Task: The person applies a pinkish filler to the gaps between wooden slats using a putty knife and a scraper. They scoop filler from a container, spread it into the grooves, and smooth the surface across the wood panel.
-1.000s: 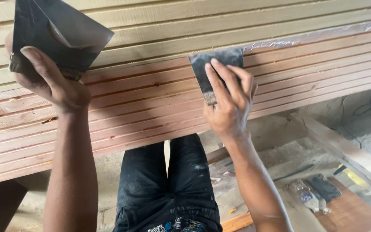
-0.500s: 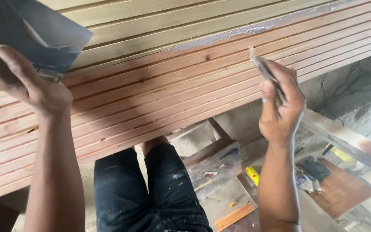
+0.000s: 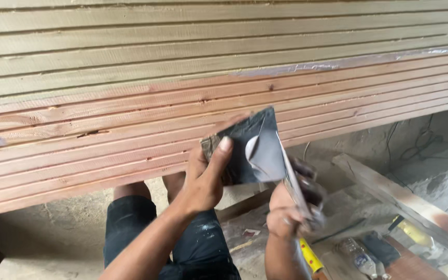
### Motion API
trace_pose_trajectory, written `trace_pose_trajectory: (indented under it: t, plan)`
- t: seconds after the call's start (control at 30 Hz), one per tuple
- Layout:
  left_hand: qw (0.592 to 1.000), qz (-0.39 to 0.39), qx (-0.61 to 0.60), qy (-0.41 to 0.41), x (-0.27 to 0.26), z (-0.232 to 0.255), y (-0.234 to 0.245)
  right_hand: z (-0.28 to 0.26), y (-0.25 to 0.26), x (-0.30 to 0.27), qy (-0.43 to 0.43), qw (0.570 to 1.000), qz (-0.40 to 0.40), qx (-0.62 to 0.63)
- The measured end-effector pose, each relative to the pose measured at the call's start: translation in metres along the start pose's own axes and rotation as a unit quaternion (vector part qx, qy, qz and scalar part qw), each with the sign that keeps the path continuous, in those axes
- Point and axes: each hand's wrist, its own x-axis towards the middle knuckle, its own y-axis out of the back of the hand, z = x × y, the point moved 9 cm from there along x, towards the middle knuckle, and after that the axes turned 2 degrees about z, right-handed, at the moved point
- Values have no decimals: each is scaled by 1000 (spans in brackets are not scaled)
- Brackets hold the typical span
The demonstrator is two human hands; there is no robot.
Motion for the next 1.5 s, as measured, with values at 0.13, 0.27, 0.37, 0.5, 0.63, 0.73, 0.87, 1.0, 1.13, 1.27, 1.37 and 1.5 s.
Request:
trace_pose_trajectory:
  t: [0.13, 0.27, 0.37, 0.5, 0.63, 0.73, 0.87, 1.0, 1.13, 1.27, 1.37, 1.5]
  plan:
    - [997, 4, -72, 12, 6, 13, 1, -24, -27, 7, 154, 979, -122, -58]
    - [997, 0, 26, -79, 2, 26, 14, -5, -30, 11, 98, 963, -181, -176]
    - [991, 57, -116, 14, 8, 3, 47, 24, -13, 24, 86, 938, -206, -266]
    - [989, 68, -134, -12, 0, 15, 97, 96, 50, 80, 0, 899, -178, -399]
    - [984, 33, -164, -55, -11, 15, 111, 168, 79, 138, -16, 874, -157, -459]
    - [981, 75, -178, 3, -24, -6, 112, 195, 68, 145, -34, 865, -154, -477]
    - [986, 97, -124, 47, -22, -12, 101, 191, 37, 132, -43, 870, -134, -473]
    - [955, 238, -108, 140, -28, -26, 117, 163, 9, 114, -10, 882, -159, -443]
    - [983, 68, -164, 54, -25, -15, 93, 141, -9, 106, -13, 881, -237, -409]
    - [983, 56, -173, 22, -17, -15, 96, 95, -24, 115, 13, 901, -280, -330]
    - [981, 121, -133, 76, -14, -26, 104, 38, -21, 88, 6, 944, -248, -217]
    - [994, 79, -75, -2, -13, -10, 72, -26, -28, 26, 31, 981, -180, -63]
